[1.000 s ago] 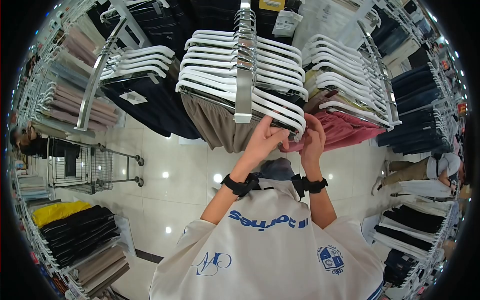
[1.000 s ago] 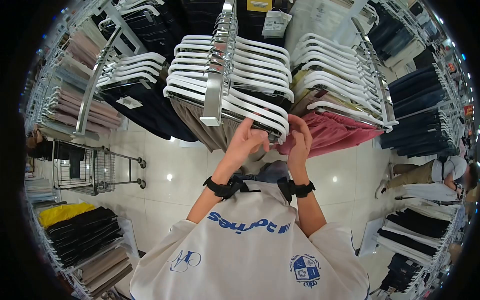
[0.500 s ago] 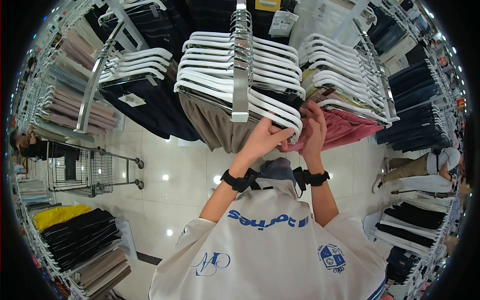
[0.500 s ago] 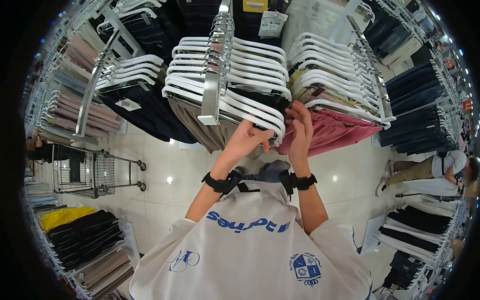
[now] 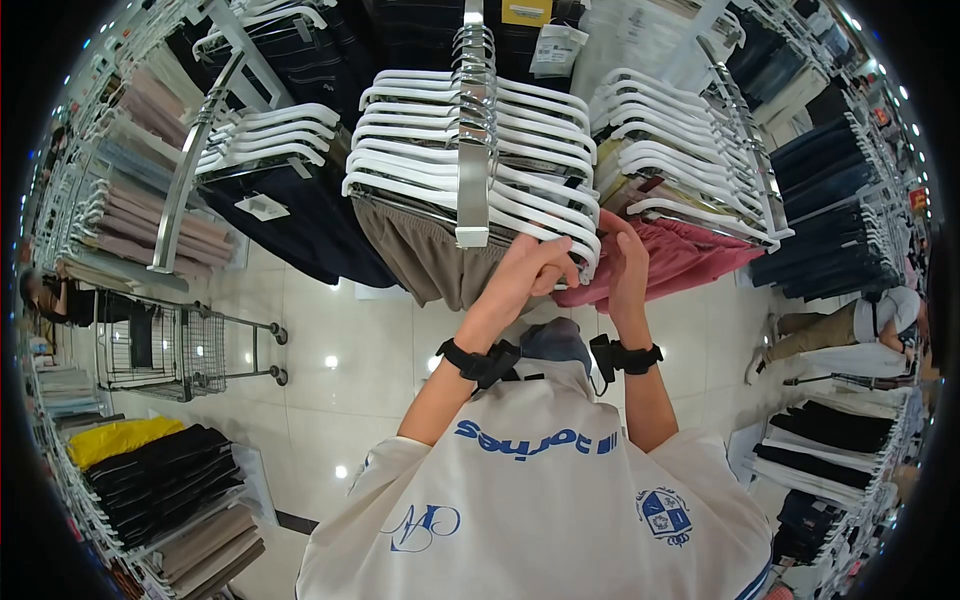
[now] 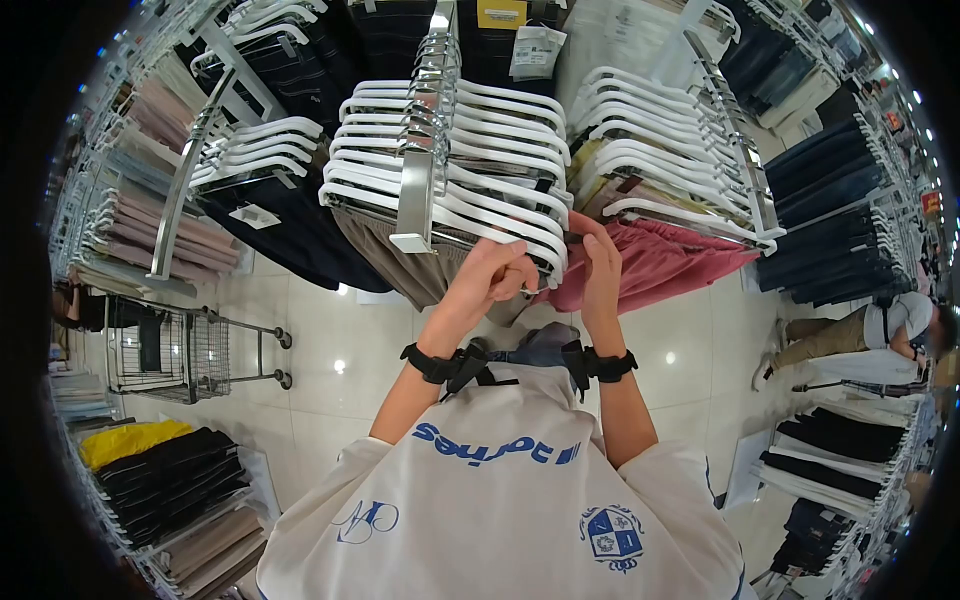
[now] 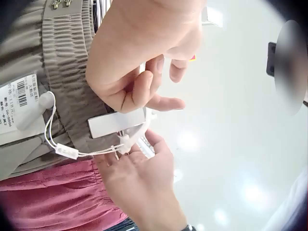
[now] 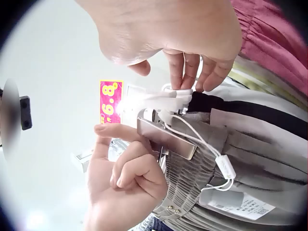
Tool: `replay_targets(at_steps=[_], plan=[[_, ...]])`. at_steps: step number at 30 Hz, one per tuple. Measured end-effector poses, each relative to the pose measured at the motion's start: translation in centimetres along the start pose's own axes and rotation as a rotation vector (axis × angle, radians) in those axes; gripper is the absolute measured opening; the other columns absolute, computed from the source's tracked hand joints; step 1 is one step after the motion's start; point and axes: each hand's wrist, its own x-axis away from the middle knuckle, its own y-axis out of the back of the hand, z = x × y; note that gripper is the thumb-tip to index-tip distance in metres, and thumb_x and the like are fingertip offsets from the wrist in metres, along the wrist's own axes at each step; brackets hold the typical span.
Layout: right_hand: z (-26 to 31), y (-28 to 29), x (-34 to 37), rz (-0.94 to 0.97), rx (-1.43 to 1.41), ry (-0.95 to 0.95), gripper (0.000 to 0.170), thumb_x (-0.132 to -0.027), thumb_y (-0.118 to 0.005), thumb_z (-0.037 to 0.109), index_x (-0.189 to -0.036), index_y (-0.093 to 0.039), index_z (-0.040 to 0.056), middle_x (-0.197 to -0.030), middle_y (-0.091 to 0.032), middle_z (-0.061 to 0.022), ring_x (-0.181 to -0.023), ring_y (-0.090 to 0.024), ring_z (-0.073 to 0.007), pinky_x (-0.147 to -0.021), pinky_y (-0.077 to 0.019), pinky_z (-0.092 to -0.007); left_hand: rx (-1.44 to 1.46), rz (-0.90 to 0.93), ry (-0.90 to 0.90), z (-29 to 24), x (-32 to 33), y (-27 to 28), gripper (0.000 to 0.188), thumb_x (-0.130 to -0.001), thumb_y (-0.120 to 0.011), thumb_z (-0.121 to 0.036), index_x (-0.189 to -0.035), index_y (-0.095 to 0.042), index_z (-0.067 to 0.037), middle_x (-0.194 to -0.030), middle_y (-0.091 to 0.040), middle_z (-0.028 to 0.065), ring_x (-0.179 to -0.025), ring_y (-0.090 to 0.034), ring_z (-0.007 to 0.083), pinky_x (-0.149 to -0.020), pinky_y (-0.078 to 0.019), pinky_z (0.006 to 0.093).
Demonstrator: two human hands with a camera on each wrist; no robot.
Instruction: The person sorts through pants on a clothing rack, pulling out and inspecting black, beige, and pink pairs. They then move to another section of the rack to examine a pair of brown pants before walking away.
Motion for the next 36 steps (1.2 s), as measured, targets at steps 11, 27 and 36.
replay_targets(at_steps=[11, 27, 36], plan=[[-0.8, 0.9, -0.5, 0.034, 0.106, 0.029, 0.048, -0.096, -0.046, 0.033, -0.124, -0.056, -0.0051, -0.111, -0.065, -0.0103, -0.094, -0.058, -0.0149, -0.085, -0.0436, -0.0295, -0.153, -0.117, 0.068, -1.0, -0.1, -1.9, 0.031, -0.09, -0.063, -0.02, -0.114, -0.056, -0.002, -0.069, -0.064, 0.0051, -0.046, -0.046, 0.0052, -0.042, -0.0272, 0.0213], [-1.4, 0.1, -2.4, 0.109, -0.005, -0.065, 0.054, -0.101, -0.039, 0.034, -0.143, -0.041, 0.0001, -0.141, -0.048, -0.0125, -0.128, -0.045, -0.0214, -0.11, -0.0303, -0.0353, -0.155, -0.189, -0.03, -0.4, -0.3, -2.3, 0.024, -0.091, -0.064, -0.02, -0.11, -0.057, -0.006, -0.061, -0.057, 0.0009, -0.046, -0.045, 0.0047, -0.042, -0.0254, 0.0213], [-1.9, 0.2, -2.1, 0.109, -0.022, -0.093, 0.059, -0.103, -0.036, 0.04, -0.145, -0.037, -0.001, -0.141, -0.048, -0.0123, -0.128, -0.047, -0.0208, -0.107, -0.0347, -0.0328, -0.037, -0.132, 0.034, -0.5, -0.9, -1.5, 0.014, -0.093, -0.06, -0.019, -0.099, -0.059, -0.006, -0.061, -0.057, 0.0024, -0.044, -0.037, 0.0037, -0.042, -0.025, 0.0225]])
